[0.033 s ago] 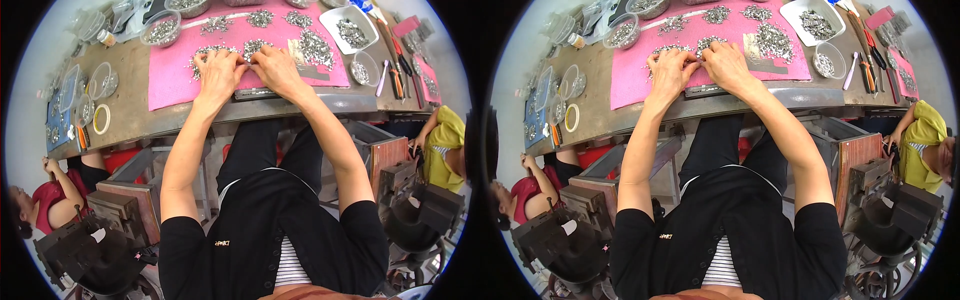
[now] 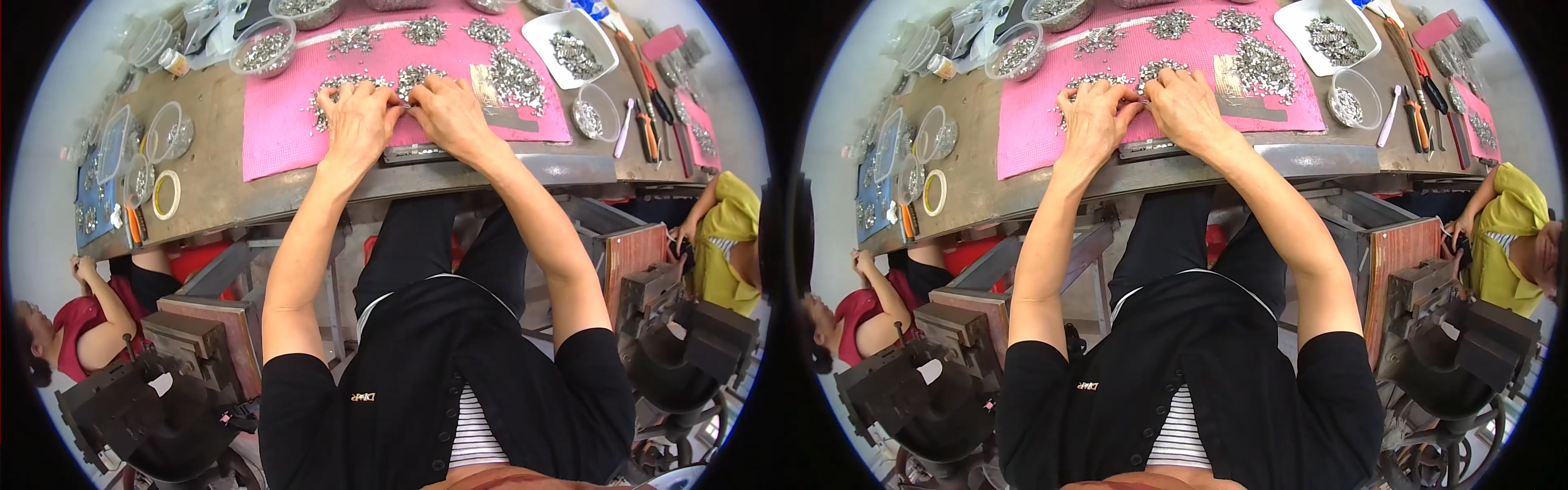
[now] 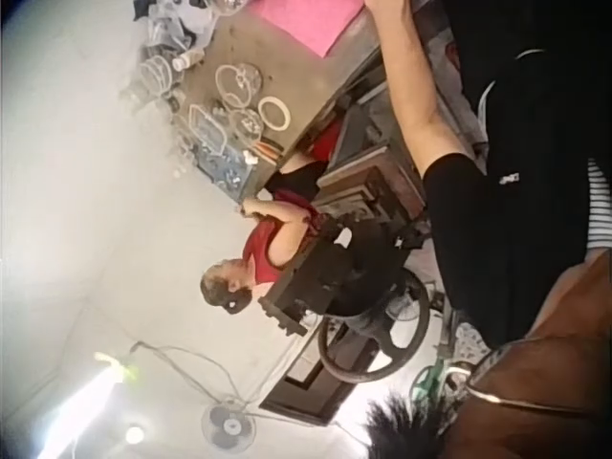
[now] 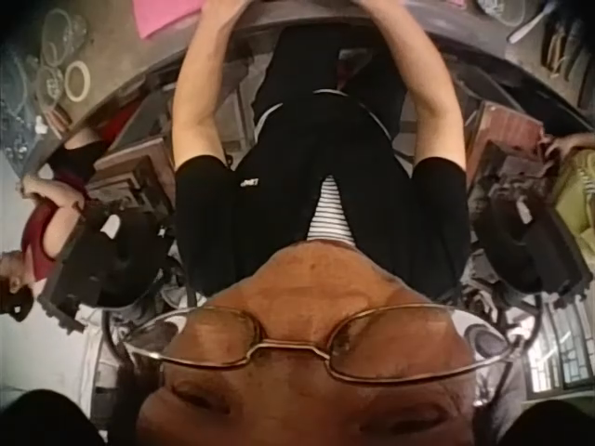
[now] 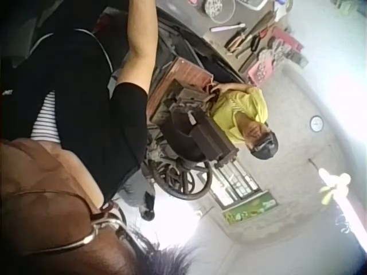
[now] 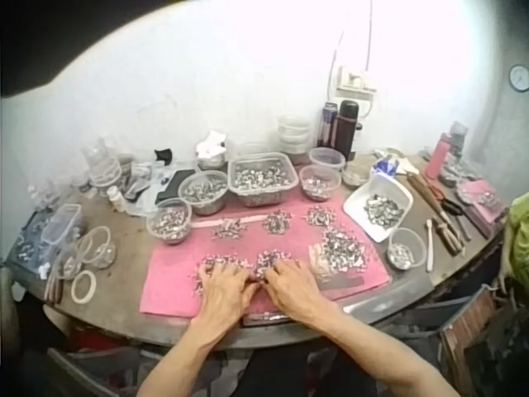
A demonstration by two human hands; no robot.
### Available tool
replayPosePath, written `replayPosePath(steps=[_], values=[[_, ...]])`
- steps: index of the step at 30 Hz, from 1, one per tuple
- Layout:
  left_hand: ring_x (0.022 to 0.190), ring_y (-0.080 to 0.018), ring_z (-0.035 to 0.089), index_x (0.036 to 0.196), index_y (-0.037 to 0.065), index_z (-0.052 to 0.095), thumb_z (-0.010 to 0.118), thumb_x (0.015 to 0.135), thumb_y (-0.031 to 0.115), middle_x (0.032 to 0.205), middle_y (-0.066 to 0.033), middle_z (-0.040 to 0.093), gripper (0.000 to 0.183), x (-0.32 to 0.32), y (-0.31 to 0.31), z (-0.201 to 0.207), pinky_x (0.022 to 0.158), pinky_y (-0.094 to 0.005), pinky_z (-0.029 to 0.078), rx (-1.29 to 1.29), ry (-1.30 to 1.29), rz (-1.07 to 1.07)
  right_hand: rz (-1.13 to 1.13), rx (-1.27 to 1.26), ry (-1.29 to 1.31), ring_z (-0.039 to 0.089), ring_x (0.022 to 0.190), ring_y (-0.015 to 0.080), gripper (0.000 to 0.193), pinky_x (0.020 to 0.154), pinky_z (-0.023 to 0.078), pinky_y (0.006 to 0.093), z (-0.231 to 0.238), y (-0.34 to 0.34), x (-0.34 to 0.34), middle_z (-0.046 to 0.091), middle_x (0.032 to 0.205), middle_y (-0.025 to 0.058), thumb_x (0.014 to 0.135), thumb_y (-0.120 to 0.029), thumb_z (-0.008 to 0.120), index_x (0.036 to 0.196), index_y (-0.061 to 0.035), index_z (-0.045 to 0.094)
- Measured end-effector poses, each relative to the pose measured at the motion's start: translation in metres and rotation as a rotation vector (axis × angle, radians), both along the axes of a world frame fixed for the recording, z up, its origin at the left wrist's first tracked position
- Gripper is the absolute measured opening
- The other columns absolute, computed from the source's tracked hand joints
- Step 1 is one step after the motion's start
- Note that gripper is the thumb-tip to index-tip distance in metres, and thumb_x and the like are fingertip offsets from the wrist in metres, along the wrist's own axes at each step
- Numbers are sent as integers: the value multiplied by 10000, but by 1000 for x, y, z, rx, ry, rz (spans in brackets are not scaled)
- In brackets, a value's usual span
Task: Assembling small metal components into a guide strip template on a workbench.
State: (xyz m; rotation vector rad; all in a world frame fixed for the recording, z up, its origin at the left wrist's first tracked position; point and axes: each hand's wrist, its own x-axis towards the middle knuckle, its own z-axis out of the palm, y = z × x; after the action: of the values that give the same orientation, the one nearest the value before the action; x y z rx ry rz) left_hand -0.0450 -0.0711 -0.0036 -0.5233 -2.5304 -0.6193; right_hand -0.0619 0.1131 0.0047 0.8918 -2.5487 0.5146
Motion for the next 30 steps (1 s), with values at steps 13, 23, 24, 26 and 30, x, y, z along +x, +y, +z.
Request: replayPosePath(steps=[13, 23, 24, 26, 30], values=[[830, -202, 649, 939, 95, 691, 686, 892, 170, 822, -23, 690, 88, 4, -9, 6, 972, -439, 337, 126, -90, -42, 62, -187, -257, 645, 774, 304, 108, 725, 475, 413, 4, 17, -11, 658, 827, 111, 849, -140, 682, 858, -33, 668], [809, -228, 656, 960, 85, 689, 672, 864, 113, 790, -53, 681, 102, 5, -6, 6, 896, -417, 372, 298, -185, -96, -18, -81, -120, 652, 781, 294, 156, 738, 475, 416, -2, 5, -12, 671, 810, 103, 860, -187, 695, 861, -33, 675], [809, -228, 656, 960, 85, 689, 672, 864, 113, 790, -53, 681, 102, 4, -5, 7, 896, -417, 372, 298, -185, -95, 8, -118, -152, 665, 755, 290, 166, 704, 493, 408, 2, 7, -12, 681, 802, 111, 860, -186, 693, 860, -21, 681], [662, -225, 670, 996, 41, 731, 678, 886, 90, 770, -106, 715, 131, 2, -4, 7, 707, -363, 506, 189, 77, -187, -28, -261, -282, 679, 697, 249, 187, 639, 514, 366, 13, 18, -8, 698, 795, 127, 862, -184, 685, 875, 2, 694], [649, -212, 665, 980, 43, 745, 689, 891, 105, 773, -115, 717, 121, 4, 1, 5, 712, -367, 506, 366, -200, -239, -88, -264, -534, 701, 689, 308, 201, 674, 549, 400, 30, 51, 6, 705, 731, 163, 835, -195, 686, 854, 3, 715]])
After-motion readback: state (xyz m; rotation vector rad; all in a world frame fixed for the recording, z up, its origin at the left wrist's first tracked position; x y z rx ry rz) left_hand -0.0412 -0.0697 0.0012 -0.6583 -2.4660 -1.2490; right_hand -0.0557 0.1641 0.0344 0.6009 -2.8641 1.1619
